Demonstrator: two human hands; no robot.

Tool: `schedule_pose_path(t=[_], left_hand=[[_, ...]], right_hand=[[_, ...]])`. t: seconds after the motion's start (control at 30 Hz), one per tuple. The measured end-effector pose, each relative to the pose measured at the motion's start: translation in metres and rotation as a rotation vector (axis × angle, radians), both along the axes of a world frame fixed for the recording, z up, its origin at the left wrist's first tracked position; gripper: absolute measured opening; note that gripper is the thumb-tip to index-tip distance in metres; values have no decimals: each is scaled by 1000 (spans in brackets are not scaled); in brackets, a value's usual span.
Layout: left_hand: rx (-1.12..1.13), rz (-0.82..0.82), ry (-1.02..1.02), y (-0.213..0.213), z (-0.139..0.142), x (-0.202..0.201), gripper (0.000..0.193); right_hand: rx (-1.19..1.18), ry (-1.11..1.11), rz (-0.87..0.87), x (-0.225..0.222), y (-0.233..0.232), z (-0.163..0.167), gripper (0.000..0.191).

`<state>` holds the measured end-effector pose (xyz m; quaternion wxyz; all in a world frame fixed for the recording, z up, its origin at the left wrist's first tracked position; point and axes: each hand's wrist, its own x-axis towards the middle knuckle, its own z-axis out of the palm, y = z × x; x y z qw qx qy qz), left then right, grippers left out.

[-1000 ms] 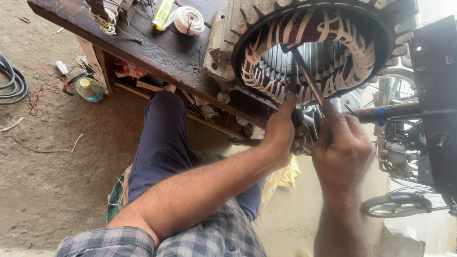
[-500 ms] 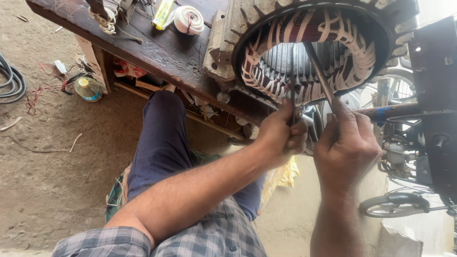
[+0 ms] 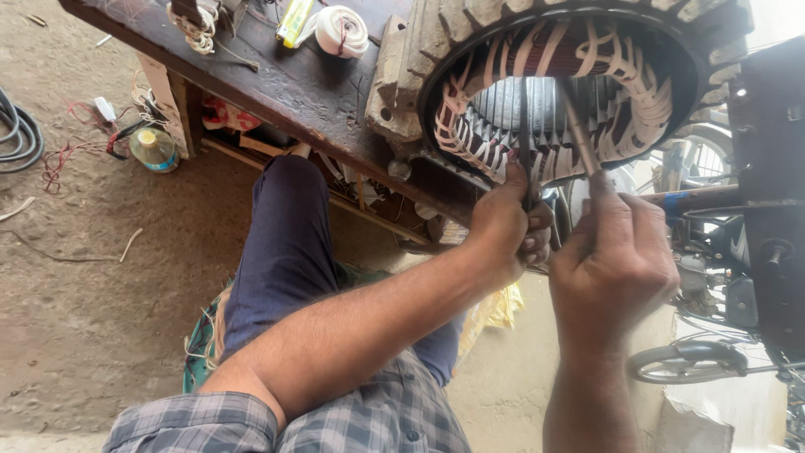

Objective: The person sits on the ground at a low workbench and works on an electric motor stator. They cut and trim white insulation material with scissors, handle a roll of tape, then use a chisel-like bar and a hammer to tap and dress the slots and windings inside the stator.

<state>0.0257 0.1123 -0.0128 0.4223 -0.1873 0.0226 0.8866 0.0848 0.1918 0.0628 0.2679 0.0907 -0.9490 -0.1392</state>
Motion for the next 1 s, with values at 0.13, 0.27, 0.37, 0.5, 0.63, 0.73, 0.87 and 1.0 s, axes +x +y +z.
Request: schedule_pose_path(t=[0.13,0.27,0.37,0.5,0.63,0.73,0.87,1.0], left_hand=[[0,-16,-11,-1,1,-1,50],[-2,-9,-10,1,-2,-2,51],[18,-59,-25,3,-7,-5,54],[39,-70,69,0,-14,-6,50],[23,-101,36,-2,-16,-1,53],[27,-89,54,-4,-17,1,53],[30,-52,49,-2,-16,1,54],[-11,-47,-46,4,-8,-3,55]], right_hand=[[88,-80,-90,-6,-2,3,19],[29,-46,-63,-5,-12,10,24],[-79,6,-11,-7,-17,8,24],[95,-109,-94,-13,-12,2,23],[14,-46,-49,-10,-7,-2,24],[-13,-27,-53,-6,-6,-1,26],[-63,-13,-41,-3,-8,-3,26],[7,-34,-39,-6,-11,-3,26]])
